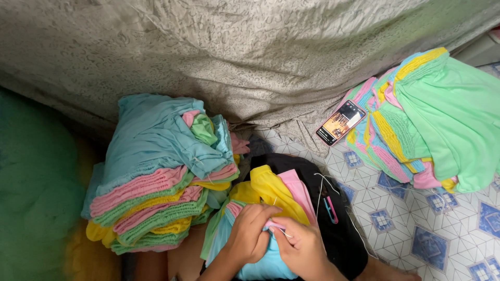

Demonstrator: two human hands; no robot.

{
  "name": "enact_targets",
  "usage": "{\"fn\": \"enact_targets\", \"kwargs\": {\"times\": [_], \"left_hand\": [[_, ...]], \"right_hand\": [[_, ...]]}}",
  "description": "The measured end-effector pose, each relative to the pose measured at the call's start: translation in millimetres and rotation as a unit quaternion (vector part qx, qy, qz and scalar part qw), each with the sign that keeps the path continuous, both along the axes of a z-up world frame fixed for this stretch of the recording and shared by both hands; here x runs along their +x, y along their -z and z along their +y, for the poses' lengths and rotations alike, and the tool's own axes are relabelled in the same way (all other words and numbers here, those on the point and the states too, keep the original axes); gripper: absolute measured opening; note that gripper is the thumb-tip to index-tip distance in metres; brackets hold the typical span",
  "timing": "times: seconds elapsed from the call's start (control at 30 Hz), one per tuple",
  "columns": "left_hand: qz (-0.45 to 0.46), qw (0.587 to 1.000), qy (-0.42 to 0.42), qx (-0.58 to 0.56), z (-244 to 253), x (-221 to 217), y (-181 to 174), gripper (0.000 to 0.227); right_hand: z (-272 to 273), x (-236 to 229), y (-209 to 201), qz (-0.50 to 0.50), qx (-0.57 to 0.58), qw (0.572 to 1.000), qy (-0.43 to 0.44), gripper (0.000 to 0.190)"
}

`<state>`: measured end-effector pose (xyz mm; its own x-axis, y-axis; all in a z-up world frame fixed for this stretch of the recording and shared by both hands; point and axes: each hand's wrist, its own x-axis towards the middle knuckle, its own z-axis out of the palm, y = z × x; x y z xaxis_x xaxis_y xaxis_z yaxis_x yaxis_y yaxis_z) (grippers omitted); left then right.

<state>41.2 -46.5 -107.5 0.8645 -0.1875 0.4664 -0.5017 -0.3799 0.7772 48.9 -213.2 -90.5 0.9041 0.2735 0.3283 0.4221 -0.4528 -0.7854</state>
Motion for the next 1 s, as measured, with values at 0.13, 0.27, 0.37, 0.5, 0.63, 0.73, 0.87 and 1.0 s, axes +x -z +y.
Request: {"fn": "enact_targets", "kwargs": {"times": [0.13, 0.27, 0.37, 0.5, 0.63, 0.73, 0.87, 1.0], "left_hand": [[0.048, 0.999, -0.008, -0.006, 4, -2, 4, 0.050], [0.195, 0.979, 0.049, -0.020, 22, 12, -33, 0.055], [0.210, 0.969, 0.129, -0.008, 33, 19, -41, 0.049], [0.212, 0.961, 0.176, 0.006, 36, 22, -34, 0.044], [0.131, 0.985, 0.113, 0.017, 25, 15, -12, 0.043], [0.071, 0.996, 0.060, 0.008, 18, 12, -7, 0.043], [0.008, 1.000, 0.007, -0.006, 18, 7, 1, 0.049], [0.067, 0.997, -0.009, -0.023, 20, 7, -4, 0.044]], "right_hand": [[-1, -3, 15, -0.056, -0.026, 0.998, 0.030, 0.016], [-2, 0, 11, -0.057, 0.010, 0.998, 0.019, 0.017], [-5, -2, 7, -0.028, 0.031, 0.999, 0.019, 0.017], [-8, 2, 12, 0.089, 0.077, 0.993, 0.023, 0.021], [-10, 18, -9, 0.138, 0.067, 0.988, 0.006, 0.018], [-13, 40, -21, 0.120, 0.036, 0.990, -0.061, 0.018], [-16, 48, 2, 0.436, 0.232, 0.865, -0.090, 0.014], [-10, 42, -9, 0.509, 0.241, 0.818, -0.115, 0.022]]}}
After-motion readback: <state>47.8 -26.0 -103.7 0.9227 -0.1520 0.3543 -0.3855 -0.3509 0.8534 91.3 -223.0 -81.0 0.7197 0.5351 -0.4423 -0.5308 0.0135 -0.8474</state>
